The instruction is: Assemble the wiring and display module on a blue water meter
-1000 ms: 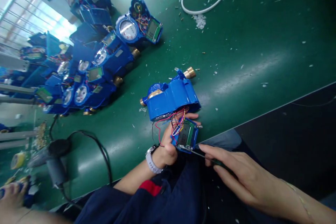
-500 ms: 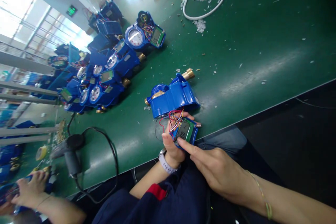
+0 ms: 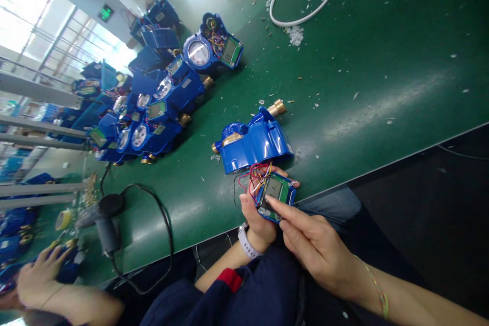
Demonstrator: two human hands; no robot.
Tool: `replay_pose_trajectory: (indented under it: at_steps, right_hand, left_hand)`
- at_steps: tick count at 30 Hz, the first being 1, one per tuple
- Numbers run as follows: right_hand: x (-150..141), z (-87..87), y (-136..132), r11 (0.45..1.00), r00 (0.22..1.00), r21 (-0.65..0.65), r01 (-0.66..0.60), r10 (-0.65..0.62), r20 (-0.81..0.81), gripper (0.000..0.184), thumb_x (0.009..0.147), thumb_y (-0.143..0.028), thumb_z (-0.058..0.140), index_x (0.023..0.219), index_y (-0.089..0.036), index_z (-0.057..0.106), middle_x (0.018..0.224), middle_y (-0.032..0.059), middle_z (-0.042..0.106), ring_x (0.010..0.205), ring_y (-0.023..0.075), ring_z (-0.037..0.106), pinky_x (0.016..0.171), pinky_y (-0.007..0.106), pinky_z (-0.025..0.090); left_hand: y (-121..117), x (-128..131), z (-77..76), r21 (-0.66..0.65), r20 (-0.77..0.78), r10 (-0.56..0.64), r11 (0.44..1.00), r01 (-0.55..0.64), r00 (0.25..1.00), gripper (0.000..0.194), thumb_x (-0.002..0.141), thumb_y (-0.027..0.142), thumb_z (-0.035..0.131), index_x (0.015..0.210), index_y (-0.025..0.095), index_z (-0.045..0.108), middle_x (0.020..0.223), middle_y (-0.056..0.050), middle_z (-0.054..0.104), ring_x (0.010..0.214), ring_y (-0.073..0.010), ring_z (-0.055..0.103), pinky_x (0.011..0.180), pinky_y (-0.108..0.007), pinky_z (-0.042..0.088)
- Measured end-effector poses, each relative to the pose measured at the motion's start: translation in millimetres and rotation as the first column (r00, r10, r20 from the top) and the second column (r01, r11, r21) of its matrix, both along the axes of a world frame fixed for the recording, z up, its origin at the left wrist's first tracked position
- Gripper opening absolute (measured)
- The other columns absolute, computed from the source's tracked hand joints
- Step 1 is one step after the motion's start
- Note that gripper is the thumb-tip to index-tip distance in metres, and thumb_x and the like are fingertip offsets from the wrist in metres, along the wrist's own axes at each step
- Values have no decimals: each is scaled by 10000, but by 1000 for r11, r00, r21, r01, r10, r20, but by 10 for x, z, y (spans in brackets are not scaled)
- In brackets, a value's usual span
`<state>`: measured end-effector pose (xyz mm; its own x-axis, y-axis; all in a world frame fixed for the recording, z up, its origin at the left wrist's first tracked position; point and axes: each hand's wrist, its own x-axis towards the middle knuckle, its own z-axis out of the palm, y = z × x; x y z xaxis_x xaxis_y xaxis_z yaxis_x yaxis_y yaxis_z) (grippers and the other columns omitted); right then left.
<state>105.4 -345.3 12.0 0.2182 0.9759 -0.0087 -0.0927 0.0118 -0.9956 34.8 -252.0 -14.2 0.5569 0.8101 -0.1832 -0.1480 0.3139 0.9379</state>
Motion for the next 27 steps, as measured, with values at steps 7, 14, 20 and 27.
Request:
replay_pose_trajectory:
  at_steps: [7,14,20,27]
  right_hand:
    - [251,109,-132,992,996,-93,-83,85,11,368,1005,-204,313,1356,-150,410,625,-53,493,490,95,483,500,201,438]
    - [472,230,-205,975,823,-83,-206,219,524,400,960,-125,380,1311,-249,524,973,12,702,840,149,675,736,248,516]
    - [526,237,-190,958,723,-166,-234,286,629,474,927,-110,440,1370,-269,500,846,-2,711,679,160,666,610,239,484]
    - [497,247,-123,947,674,-228,-225,320,666,544,909,-133,439,1428,-294,440,788,14,691,617,188,642,549,264,447]
  left_hand:
    - [30,-19,54,-60,148,-26,998,35,989,712,808,784,367,1098,184,617,989,-105,680,940,-306,696,844,-439,585]
    - [106,-72,21,6,169,-89,996,90,982,701,826,765,393,1138,173,602,993,-106,679,922,-281,695,855,-424,571]
    - [168,-132,-8,74,147,-145,988,136,978,757,794,790,422,1201,174,588,1026,-103,663,842,-237,693,806,-385,570]
    - [175,-143,-40,194,95,-110,977,90,989,760,778,810,416,1174,190,603,1035,-101,672,860,-255,684,789,-393,574]
